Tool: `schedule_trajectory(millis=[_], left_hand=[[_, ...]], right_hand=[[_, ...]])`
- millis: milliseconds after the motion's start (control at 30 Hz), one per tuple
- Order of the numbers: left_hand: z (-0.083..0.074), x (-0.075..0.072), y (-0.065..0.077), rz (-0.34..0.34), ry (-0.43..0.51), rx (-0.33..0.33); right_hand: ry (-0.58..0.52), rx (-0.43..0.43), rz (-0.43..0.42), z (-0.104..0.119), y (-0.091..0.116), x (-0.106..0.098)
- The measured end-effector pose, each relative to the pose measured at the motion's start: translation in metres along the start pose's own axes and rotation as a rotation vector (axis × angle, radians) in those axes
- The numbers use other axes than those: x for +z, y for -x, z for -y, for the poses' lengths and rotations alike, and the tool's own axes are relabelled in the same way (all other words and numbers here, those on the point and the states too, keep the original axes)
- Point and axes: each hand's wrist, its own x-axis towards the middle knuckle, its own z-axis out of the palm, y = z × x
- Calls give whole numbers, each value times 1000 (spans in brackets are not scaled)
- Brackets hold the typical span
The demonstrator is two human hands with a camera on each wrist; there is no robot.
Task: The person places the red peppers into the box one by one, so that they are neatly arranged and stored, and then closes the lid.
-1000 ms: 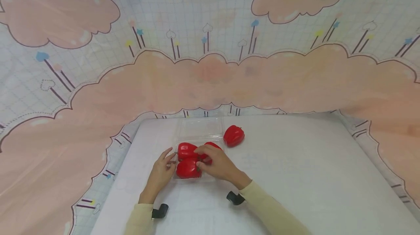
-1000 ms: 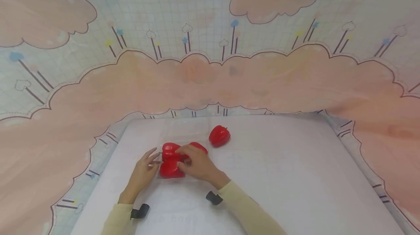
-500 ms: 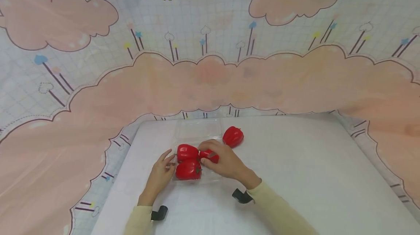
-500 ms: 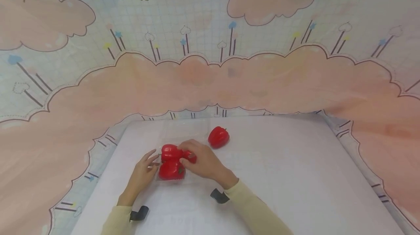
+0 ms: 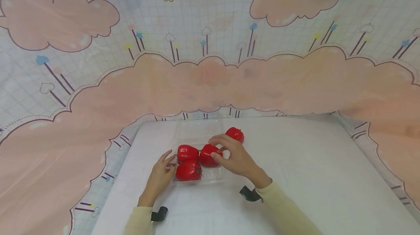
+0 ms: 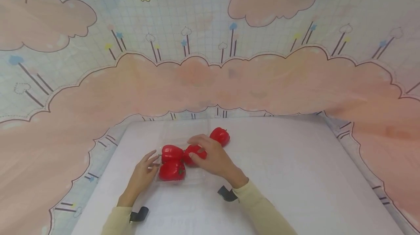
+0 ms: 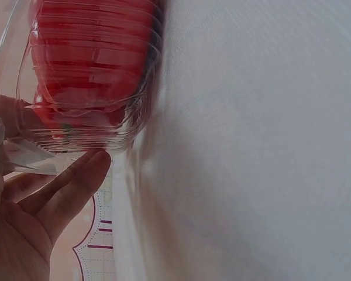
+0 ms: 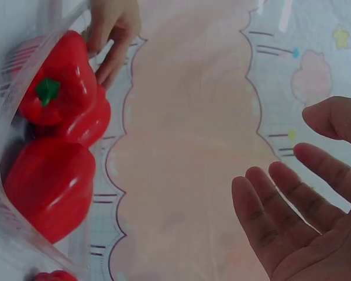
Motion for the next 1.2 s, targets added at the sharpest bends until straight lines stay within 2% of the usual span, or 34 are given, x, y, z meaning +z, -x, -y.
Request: schedule_trajectory(millis=[433,700,1000,1200], left_hand=[[1,1,3,2,8,-13],[2,0,0,-17,-9,21],[-1,-1,1,16,3,-13],[-1,0,0,6,6,-7]], right_hand=[[49,71,-24,-22,5,-17],[45,117,-55,-39,8,-24],[31,209,-84,-50,14,-30],[58,243,-89,-63,14,-29]])
